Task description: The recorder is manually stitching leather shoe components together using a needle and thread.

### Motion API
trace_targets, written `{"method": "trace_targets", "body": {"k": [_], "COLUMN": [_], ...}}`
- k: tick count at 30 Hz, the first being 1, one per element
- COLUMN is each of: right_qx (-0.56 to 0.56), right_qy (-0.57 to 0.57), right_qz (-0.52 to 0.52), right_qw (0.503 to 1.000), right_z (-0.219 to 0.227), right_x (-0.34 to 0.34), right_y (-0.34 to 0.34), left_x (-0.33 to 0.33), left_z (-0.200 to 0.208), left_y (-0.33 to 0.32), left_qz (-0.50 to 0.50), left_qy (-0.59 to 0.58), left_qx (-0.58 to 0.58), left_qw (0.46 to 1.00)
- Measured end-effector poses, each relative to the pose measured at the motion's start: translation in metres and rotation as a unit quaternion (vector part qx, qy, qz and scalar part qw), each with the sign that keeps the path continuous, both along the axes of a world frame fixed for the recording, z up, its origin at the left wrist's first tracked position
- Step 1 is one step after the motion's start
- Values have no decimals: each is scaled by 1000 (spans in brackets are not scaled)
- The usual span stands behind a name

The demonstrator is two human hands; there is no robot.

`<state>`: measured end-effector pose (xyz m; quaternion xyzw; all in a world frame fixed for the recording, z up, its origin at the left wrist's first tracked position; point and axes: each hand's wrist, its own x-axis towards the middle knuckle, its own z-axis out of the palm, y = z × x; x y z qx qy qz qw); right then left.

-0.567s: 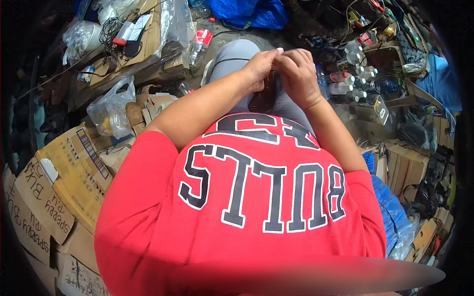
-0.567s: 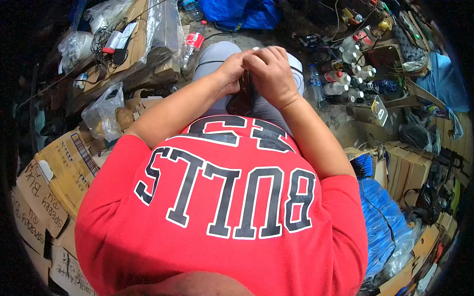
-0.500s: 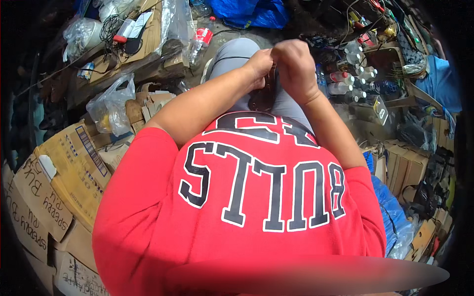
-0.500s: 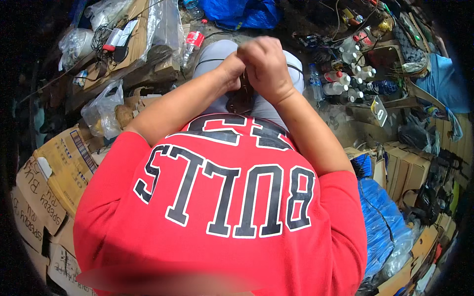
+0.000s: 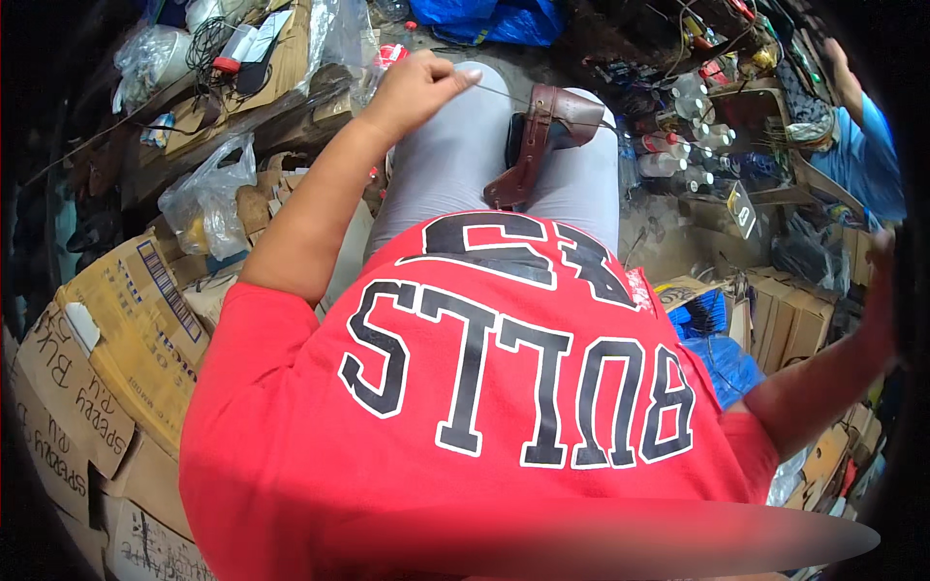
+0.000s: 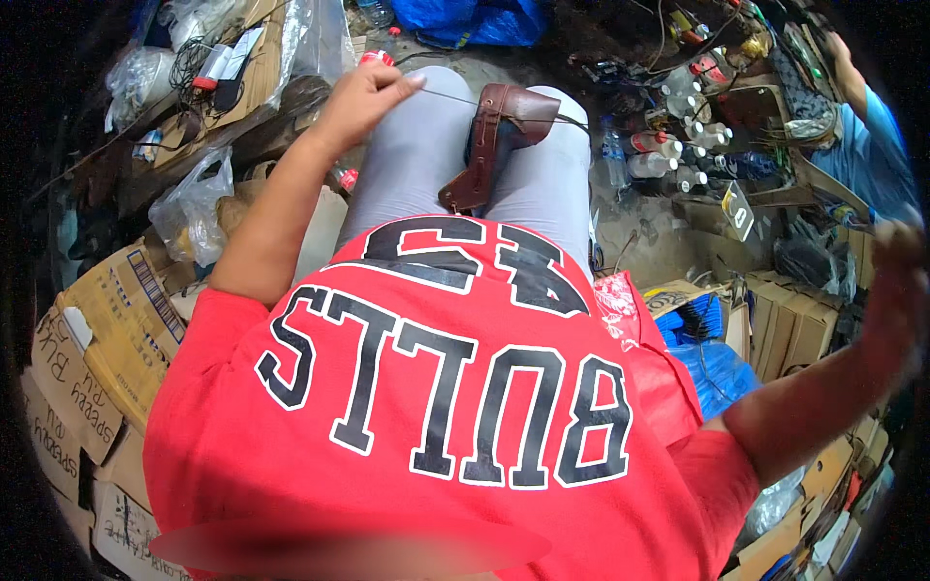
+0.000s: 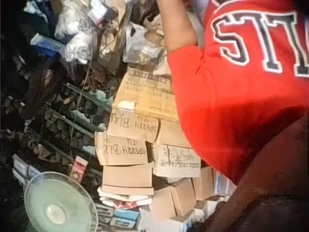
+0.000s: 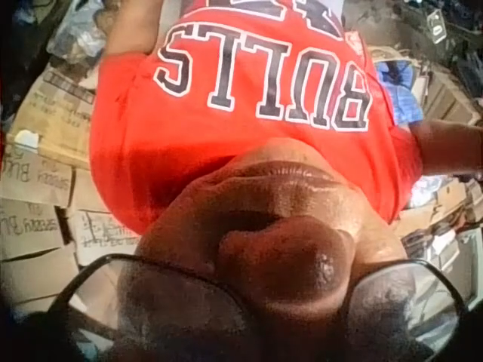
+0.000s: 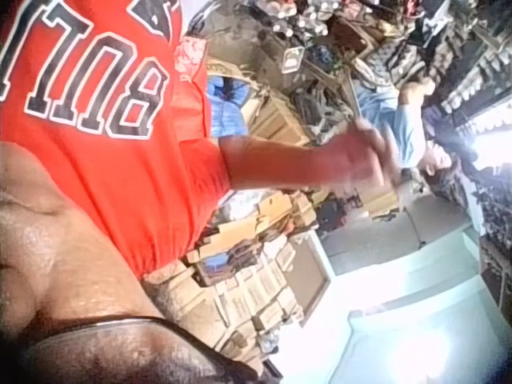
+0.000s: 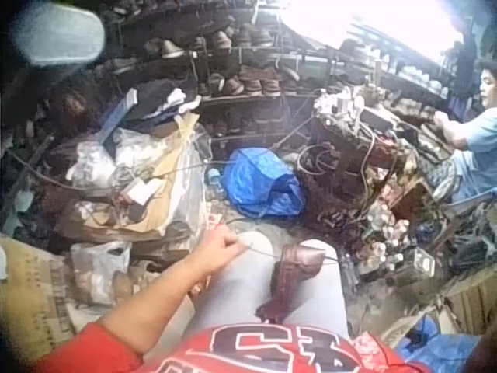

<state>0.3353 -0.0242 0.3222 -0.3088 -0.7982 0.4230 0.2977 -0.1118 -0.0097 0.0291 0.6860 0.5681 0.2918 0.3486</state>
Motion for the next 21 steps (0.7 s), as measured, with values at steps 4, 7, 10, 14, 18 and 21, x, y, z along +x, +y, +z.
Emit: {"method": "trace_targets", "body": {"k": [4, 7, 10, 14, 18, 21], "right_qx": [64, 90, 125, -19, -136, -173], "right_qy": [-411, -451, -419, -340, -186, -255], "right_qz": [-276, -265, -282, -300, -316, -218], "right_qw": [866, 847, 854, 891, 920, 926], "right_z": [-115, -189, -232, -258, -254, -237], "right_x": [19, 43, 46, 39, 0, -76], "right_y": [-20, -22, -33, -32, 9, 57], "left_x": [21, 3, -14, -43, -53, 10], "left_z": [4, -2, -14, 0, 13, 43], "left_y": [4, -1, -13, -15, 9, 27], "left_qz": [54, 47, 25, 29, 90, -13], "left_qy": [-279, -193, -167, -145, 242, 18], "left_qx": [-53, -34, -43, -133, 164, -97], "left_qw": [957, 980, 985, 980, 952, 995]}}
